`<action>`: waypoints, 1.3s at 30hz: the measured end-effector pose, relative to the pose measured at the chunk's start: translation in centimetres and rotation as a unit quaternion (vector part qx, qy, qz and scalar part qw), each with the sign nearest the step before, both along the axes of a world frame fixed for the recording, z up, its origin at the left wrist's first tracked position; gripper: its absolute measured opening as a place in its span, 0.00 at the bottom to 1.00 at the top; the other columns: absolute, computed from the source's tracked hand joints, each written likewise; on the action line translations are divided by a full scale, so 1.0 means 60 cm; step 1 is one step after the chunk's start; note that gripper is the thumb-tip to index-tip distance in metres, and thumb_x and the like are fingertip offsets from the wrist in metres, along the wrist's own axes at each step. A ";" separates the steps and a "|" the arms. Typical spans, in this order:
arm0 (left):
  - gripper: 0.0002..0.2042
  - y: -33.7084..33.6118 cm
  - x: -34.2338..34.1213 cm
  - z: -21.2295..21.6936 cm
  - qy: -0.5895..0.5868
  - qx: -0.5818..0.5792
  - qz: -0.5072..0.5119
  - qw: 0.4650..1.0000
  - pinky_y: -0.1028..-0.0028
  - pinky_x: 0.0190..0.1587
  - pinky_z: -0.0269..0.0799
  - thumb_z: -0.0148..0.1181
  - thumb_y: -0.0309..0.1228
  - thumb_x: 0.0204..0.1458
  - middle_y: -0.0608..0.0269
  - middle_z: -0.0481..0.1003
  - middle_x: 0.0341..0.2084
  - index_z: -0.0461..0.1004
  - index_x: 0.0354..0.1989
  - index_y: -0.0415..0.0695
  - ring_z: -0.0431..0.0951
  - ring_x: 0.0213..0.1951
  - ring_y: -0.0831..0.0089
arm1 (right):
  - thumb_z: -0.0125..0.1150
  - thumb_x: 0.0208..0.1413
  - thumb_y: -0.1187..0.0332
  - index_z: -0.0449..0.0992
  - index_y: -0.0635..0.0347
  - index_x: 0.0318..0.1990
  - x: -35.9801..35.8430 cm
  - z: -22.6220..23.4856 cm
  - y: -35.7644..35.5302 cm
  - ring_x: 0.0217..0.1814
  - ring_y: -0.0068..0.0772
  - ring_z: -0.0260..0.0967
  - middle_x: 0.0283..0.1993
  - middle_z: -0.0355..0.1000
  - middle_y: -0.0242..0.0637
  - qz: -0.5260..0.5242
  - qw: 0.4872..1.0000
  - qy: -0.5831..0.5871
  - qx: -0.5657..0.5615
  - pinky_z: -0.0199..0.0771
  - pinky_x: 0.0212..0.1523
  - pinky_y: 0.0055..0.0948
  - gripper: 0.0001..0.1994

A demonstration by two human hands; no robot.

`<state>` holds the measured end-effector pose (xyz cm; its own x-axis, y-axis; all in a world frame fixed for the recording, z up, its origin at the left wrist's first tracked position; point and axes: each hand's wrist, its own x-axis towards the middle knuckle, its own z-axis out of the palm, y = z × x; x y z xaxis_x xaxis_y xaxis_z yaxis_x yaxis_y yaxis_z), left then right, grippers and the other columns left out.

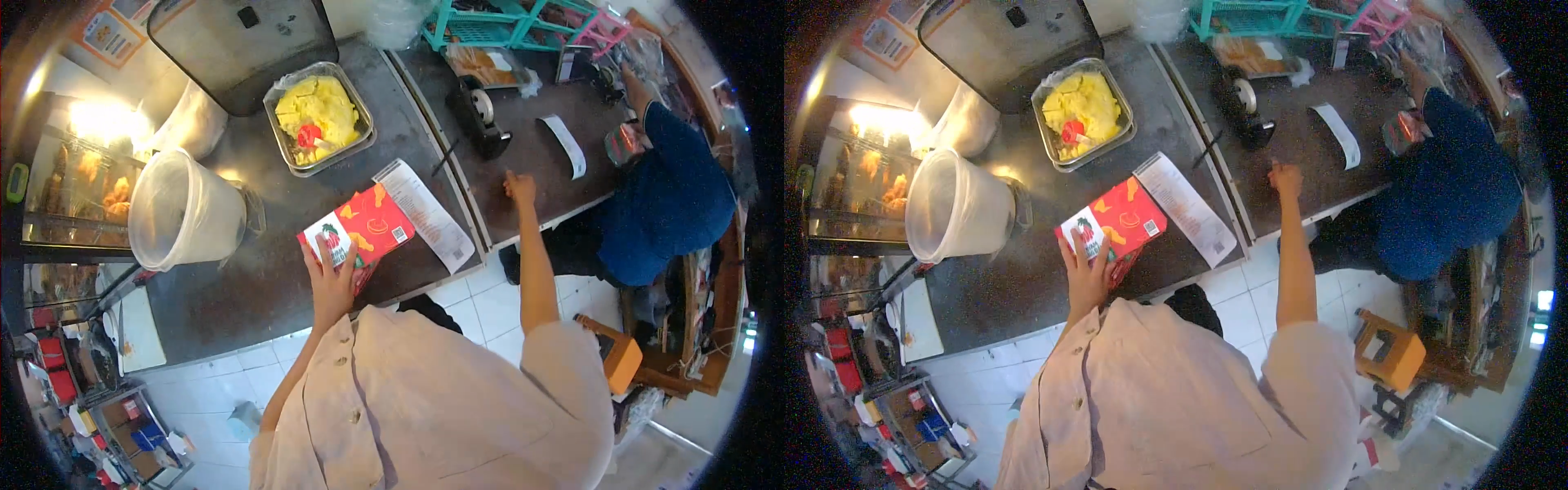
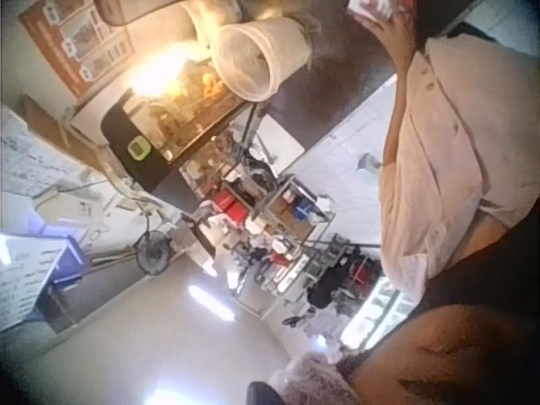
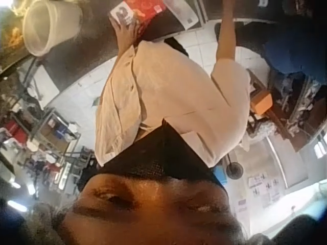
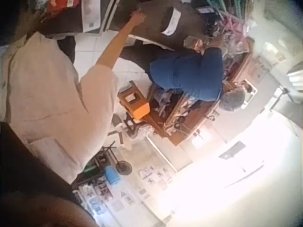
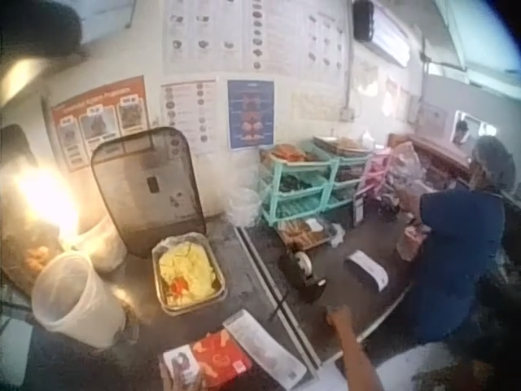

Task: Packing fried chicken, rice, and sauces into takeout boxes according to a receipt and managing the order on a POS tablet.

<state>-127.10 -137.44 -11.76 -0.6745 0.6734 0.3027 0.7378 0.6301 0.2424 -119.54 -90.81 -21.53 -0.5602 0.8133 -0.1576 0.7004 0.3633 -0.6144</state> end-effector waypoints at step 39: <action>0.36 -0.129 -0.066 0.189 -0.079 0.134 0.052 0.987 0.60 0.48 0.56 0.67 0.40 0.22 0.41 0.59 0.47 0.67 0.49 0.50 0.62 0.48 0.51 | 0.50 0.52 0.63 0.65 0.66 0.43 -0.043 0.182 -0.420 0.39 0.21 0.63 0.37 0.67 0.36 0.195 0.903 0.262 -0.277 0.62 0.40 0.20 0.16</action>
<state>-131.08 -145.18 -0.44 -0.7881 0.5086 0.3469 0.6131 0.5976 0.5167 -122.10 -116.01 -10.62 -0.9034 0.4146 -0.1094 0.1445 0.0540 -0.9880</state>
